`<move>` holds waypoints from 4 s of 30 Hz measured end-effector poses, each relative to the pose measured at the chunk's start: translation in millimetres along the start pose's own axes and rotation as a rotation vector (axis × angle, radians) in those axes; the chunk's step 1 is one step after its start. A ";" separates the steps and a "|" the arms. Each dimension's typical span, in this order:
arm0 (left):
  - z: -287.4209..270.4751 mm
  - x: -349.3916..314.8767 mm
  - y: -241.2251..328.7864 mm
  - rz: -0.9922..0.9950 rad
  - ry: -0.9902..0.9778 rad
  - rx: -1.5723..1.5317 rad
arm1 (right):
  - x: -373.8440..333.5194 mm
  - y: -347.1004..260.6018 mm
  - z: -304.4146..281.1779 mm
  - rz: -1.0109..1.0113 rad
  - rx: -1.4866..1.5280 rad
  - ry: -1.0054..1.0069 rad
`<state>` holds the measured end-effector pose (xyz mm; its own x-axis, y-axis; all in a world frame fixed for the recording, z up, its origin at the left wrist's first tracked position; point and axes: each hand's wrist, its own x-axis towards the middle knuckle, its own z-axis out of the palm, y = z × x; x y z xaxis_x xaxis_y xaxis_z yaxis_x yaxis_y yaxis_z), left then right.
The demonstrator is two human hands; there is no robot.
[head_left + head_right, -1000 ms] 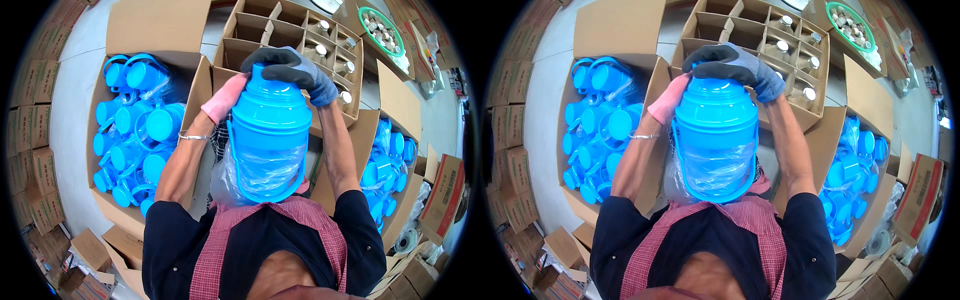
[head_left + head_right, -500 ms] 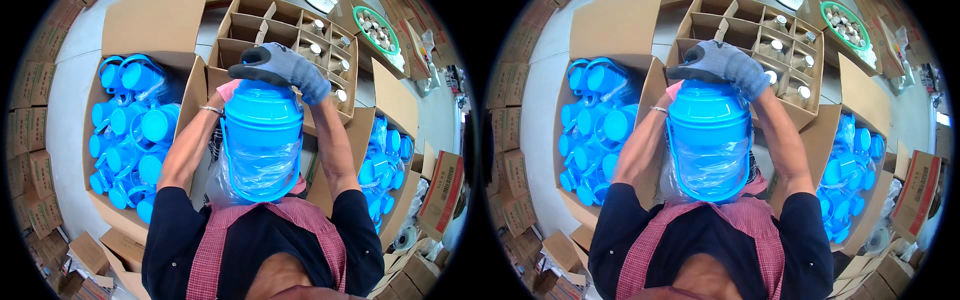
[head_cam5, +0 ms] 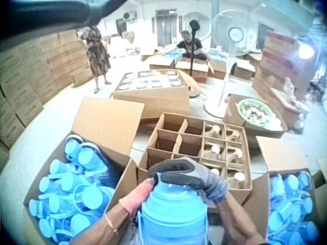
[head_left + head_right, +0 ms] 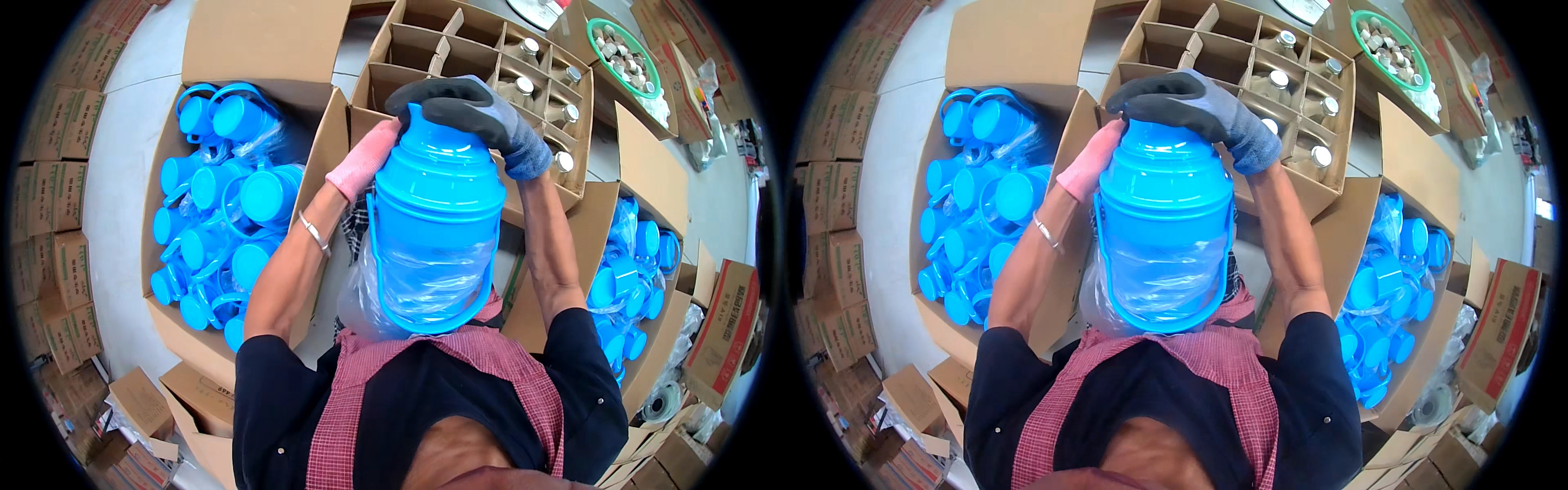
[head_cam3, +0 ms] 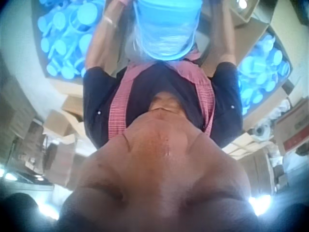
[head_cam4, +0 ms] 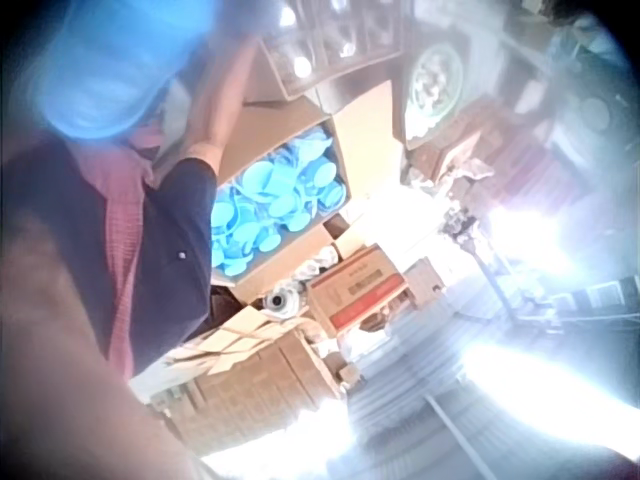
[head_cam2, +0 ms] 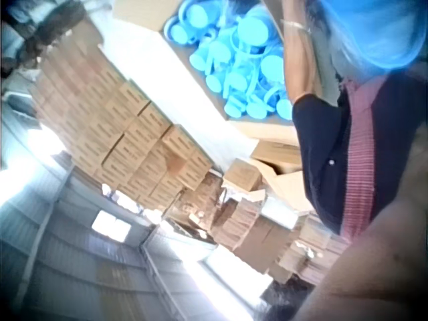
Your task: The person assembles blue thermos bottles by removing the inner metal container from a cardboard divider, placing it into a blue plastic outer shell, and then screwing on a blue plastic top.
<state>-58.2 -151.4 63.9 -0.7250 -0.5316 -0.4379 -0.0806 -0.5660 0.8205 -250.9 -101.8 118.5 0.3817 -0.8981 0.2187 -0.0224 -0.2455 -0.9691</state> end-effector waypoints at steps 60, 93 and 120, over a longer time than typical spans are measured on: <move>22.9 -178.5 -34.1 0.048 -0.447 -0.120 | -88.5 -165.6 54.9 0.321 -0.712 0.103; 116.8 -190.0 39.2 1.294 -1.059 1.844 | -36.2 -122.5 97.2 -0.044 -0.443 0.003; -0.5 -93.8 31.6 0.570 0.166 0.812 | -281.5 -8.8 94.9 0.144 -0.361 0.776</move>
<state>7.7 -119.7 130.7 -0.7012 -0.7054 0.1035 -0.2381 0.3684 0.8987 -270.4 187.8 54.7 -0.3831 -0.8920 0.2399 -0.3640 -0.0930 -0.9267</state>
